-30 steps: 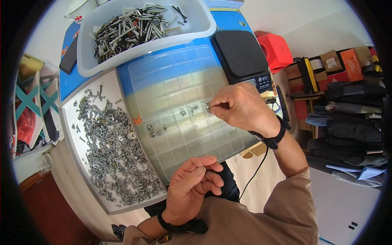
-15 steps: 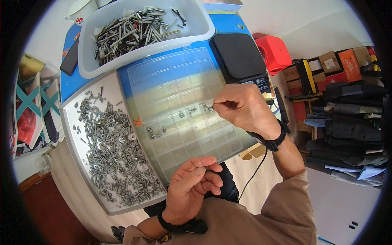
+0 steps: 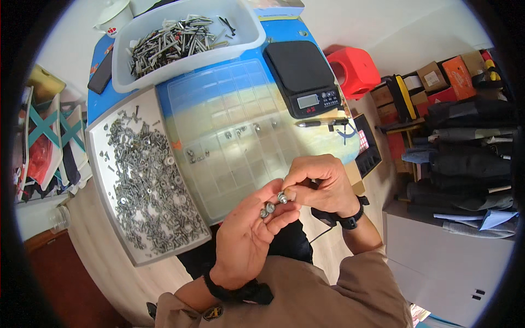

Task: Sorting and organizing small washers and bolts from a tray into an organizer box.

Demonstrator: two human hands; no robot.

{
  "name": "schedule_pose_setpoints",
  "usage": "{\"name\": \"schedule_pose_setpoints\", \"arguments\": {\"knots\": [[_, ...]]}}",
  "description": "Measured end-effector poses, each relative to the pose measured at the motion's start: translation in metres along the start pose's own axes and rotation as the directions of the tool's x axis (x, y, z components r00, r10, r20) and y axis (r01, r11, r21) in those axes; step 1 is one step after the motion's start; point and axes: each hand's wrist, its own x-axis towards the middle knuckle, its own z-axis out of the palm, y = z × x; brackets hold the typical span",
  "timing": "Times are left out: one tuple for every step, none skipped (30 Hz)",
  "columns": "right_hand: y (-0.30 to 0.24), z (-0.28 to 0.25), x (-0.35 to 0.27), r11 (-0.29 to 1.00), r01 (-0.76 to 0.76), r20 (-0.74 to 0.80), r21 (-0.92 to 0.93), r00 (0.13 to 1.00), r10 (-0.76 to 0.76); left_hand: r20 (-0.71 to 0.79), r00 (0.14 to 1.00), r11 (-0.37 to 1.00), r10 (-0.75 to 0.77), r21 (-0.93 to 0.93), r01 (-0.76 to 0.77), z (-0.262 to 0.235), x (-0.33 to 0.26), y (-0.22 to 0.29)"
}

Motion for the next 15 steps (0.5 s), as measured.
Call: {"name": "schedule_pose_setpoints", "arguments": {"knots": [[0.0, 0.001, -0.006, 0.999, -0.009, -0.016, 0.041, 1.0, 0.01, -0.001, 1.0, 1.0, 0.001, 0.0, -0.001, 0.002, -0.004, -0.004], [0.002, 0.0, -0.01, 0.999, -0.01, -0.015, 0.041, 1.0, 0.01, -0.019, 1.0, 0.998, 0.016, 0.063, -0.014, 0.005, -0.007, -0.009], [0.003, -0.003, -0.015, 0.998, 0.054, -0.007, -0.035, 0.999, -0.054, -0.037, 0.999, 0.992, 0.032, 0.127, -0.027, 0.007, -0.01, -0.013], [0.003, -0.004, -0.018, 0.987, 0.118, 0.007, -0.111, 0.993, -0.117, -0.038, 0.999, 0.992, 0.033, 0.126, -0.028, 0.008, -0.013, -0.016], [0.002, -0.004, -0.022, 0.987, 0.117, 0.009, -0.11, 0.993, -0.116, -0.042, 0.999, 0.992, 0.017, 0.128, -0.011, 0.006, -0.014, -0.019], [0.001, -0.004, -0.024, 0.963, 0.201, 0.027, -0.182, 0.98, -0.199, -0.046, 0.999, 0.991, 0.003, 0.132, 0.003, 0.004, -0.014, -0.022], [0.001, -0.003, -0.027, 0.926, 0.282, 0.052, -0.25, 0.959, -0.279, -0.048, 0.999, 0.991, 0.006, 0.132, 0.0, 0.002, -0.015, -0.025], [-0.002, -0.001, -0.03, 0.926, 0.284, 0.054, -0.248, 0.958, -0.28, -0.059, 0.998, 0.99, 0.017, 0.144, -0.009, -0.001, -0.016, -0.028], [-0.005, 0.001, -0.034, 0.926, 0.277, 0.037, -0.256, 0.96, -0.277, -0.067, 0.997, 0.988, 0.026, 0.157, -0.015, -0.002, -0.016, -0.03], [-0.007, 0.002, -0.037, 0.926, 0.27, 0.02, -0.264, 0.961, -0.275, -0.067, 0.997, 0.987, 0.027, 0.159, -0.016, -0.002, -0.017, -0.031], [-0.005, 0.002, -0.04, 0.91, 0.314, 0.014, -0.27, 0.947, -0.322, -0.07, 0.997, 0.984, 0.033, 0.176, -0.02, -0.002, -0.018, -0.033], [-0.004, 0.003, -0.042, 0.911, 0.317, 0.014, -0.265, 0.945, -0.326, -0.077, 0.996, 0.98, 0.041, 0.195, -0.025, -0.002, -0.019, -0.034], [-0.004, 0.004, -0.045, 0.91, 0.325, 0.012, -0.259, 0.943, -0.333, -0.08, 0.996, 0.979, 0.044, 0.2, -0.027, -0.002, -0.02, -0.034], [-0.003, 0.004, -0.047, 0.909, 0.331, 0.009, -0.253, 0.94, -0.34, -0.085, 0.993, 0.964, 0.083, 0.261, -0.059, 0.0, -0.022, -0.035], [-0.002, 0.004, -0.048, 0.907, 0.354, 0.006, -0.226, 0.932, -0.362, -0.086, 0.989, 0.944, 0.118, 0.319, -0.085, 0.003, -0.023, -0.035]]}}
